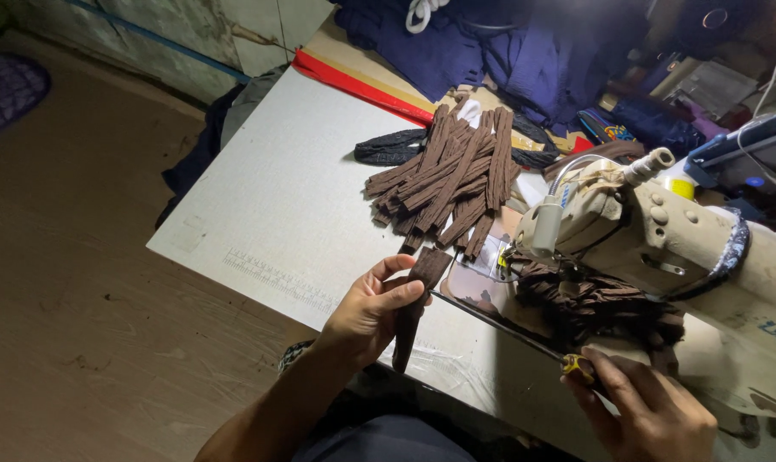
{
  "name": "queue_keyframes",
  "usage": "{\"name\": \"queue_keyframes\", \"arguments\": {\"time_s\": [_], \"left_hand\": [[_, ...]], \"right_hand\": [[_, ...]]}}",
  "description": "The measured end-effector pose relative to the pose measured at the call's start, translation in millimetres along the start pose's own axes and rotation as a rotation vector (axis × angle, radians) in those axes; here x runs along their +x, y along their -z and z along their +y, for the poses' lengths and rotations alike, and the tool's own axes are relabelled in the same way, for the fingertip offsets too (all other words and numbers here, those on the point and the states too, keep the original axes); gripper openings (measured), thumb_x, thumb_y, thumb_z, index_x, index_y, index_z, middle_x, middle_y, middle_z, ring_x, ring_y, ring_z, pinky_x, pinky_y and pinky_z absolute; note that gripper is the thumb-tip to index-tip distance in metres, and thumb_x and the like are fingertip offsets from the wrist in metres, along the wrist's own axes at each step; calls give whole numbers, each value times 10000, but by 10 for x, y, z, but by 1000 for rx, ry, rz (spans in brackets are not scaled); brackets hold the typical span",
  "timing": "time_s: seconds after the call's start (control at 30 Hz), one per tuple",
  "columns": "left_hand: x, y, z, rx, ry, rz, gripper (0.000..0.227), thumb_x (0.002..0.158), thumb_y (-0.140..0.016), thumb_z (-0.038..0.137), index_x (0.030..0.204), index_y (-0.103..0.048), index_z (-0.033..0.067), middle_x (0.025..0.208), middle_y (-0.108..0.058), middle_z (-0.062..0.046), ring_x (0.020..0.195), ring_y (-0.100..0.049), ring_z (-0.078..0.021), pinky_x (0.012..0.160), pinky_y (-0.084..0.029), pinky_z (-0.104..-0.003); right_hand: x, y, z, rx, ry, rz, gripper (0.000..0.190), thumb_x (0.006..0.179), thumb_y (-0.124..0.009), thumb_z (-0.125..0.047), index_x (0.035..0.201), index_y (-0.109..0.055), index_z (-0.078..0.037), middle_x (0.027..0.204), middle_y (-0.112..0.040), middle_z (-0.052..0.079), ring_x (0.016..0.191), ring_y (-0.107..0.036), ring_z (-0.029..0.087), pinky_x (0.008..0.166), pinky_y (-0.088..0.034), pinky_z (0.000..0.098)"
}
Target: Processing small brown fabric strips using a screwdriver on a sewing table
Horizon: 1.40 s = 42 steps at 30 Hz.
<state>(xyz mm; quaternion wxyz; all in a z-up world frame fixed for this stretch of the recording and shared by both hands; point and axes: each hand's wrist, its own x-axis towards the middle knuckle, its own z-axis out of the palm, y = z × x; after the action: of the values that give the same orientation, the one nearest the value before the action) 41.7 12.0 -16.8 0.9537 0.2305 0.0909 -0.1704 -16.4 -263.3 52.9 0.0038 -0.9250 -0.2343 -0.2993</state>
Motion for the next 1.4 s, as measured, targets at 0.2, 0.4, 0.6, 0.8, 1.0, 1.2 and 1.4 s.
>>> {"name": "queue_keyframes", "arguments": {"time_s": [0.2, 0.4, 0.6, 0.8, 1.0, 1.2, 1.4], "left_hand": [[-7, 0, 16, -16, 14, 11, 314, 725, -621, -45, 993, -501, 65, 846, -580, -134, 678, -592, -211, 623, -516, -256], [-41, -29, 49, 55, -6, -21, 338, 688, -671, -12, 979, -520, 68, 799, -620, -113, 690, -617, -210, 618, -507, -256], [-173, -206, 297, 501, 11, -66, 263, 679, -689, 79, 888, -533, 116, 782, -617, -69, 728, -569, -177, 712, -479, -345], [-122, -355, 430, 1061, -23, -328, 140, 671, -717, 64, 732, -603, 119, 729, -614, -12, 661, -559, -97, 582, -435, -205], [-72, -420, 427, 887, -113, -456, 113, 718, -662, -13, 780, -582, 37, 817, -667, -108, 789, -672, -182, 700, -554, -234], [-138, -316, 551, 841, -19, -557, 313, 754, -623, -9, 1052, -561, 60, 997, -644, -108, 958, -624, -191, 866, -500, -291], [-118, -352, 522, 818, 174, -317, 157, 667, -705, 64, 806, -686, -7, 760, -682, -112, 660, -617, -125, 612, -475, -181]], "right_hand": [[31, 34, -23, -36, -11, -11, 244, 748, -717, -247, 973, -664, -167, 821, -628, 38, 608, -575, 185, 532, -436, 301], [76, 61, -21, -11, 42, -7, 262, 751, -705, -230, 987, -652, -128, 849, -634, 43, 639, -589, 182, 541, -444, 296], [227, 206, 57, 12, 234, 27, 261, 758, -692, -173, 991, -637, -68, 871, -669, 48, 610, -582, 128, 475, -405, 243], [372, 336, 40, -126, 355, 28, 167, 806, -660, -231, 882, -651, -83, 686, -607, -6, 453, -469, 154, 445, -336, 243], [339, 248, 49, -65, 180, -26, 171, 764, -681, -262, 903, -655, -165, 763, -632, 24, 533, -540, 173, 498, -424, 301], [283, 248, 78, 110, 146, -60, 241, 732, -692, -206, 956, -641, -136, 742, -622, 21, 472, -489, 143, 453, -391, 285], [338, 271, 111, 111, 285, -35, 238, 727, -690, -177, 932, -649, -62, 658, -618, 10, 463, -503, 120, 395, -368, 263]]}}
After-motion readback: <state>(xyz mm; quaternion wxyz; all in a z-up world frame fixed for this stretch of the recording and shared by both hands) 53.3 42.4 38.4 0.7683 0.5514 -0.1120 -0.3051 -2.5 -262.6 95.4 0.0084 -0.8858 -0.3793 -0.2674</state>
